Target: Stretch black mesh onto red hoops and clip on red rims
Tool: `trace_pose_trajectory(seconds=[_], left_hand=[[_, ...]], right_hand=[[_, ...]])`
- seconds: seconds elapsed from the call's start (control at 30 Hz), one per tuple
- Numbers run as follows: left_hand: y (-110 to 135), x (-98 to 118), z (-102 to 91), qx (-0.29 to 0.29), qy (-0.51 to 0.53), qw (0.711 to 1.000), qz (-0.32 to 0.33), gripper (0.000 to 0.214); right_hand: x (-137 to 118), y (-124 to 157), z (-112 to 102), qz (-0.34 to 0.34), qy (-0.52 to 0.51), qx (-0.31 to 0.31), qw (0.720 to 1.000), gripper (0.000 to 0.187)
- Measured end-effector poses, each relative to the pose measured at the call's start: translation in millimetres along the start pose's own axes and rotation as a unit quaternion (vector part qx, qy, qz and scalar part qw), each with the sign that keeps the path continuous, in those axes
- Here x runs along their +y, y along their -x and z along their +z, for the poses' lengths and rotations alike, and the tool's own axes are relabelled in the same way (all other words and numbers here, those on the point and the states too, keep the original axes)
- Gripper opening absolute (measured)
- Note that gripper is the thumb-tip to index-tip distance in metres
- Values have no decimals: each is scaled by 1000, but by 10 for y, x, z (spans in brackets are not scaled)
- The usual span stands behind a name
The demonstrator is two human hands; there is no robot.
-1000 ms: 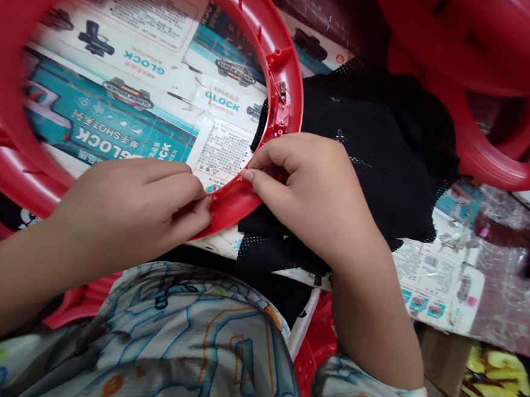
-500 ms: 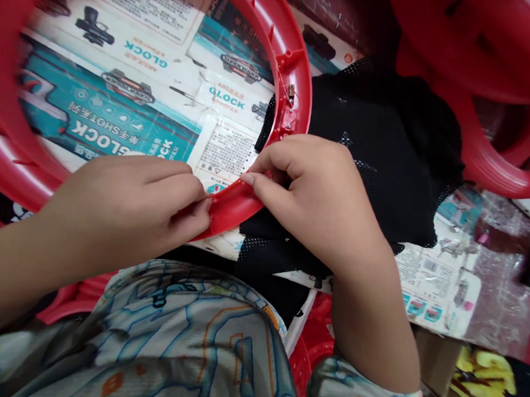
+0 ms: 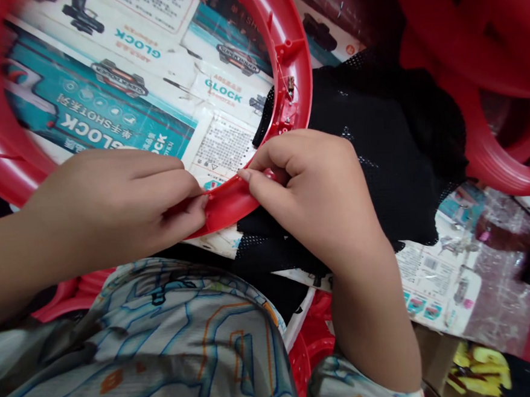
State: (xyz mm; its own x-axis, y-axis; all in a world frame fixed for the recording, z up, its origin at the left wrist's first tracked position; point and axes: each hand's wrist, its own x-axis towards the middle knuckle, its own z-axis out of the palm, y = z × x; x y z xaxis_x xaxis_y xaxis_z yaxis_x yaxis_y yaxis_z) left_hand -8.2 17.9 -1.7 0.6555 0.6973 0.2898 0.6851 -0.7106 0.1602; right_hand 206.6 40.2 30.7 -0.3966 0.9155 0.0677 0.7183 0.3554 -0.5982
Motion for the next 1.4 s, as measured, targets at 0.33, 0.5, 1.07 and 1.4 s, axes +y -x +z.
trace_pose_trajectory(seconds=[0.33,0.5,1.07,1.4], left_hand=[[46,-16,21,-19,27,999,-8,34],[43,-23,39,-15,20,1000,-4,35],[-548,91,-208,-281,56,936,-206,29],[-517,118,-67,-240,-52,954,-173,39]], right_hand=[[23,-10,-17,3,4,-6,1000,10],[24,-17,-10,2,-4,-14,1000,11],[-32,-127,-62,49,13,-48,998,19],[8,-80,-7,-2,79,-8,997,17]])
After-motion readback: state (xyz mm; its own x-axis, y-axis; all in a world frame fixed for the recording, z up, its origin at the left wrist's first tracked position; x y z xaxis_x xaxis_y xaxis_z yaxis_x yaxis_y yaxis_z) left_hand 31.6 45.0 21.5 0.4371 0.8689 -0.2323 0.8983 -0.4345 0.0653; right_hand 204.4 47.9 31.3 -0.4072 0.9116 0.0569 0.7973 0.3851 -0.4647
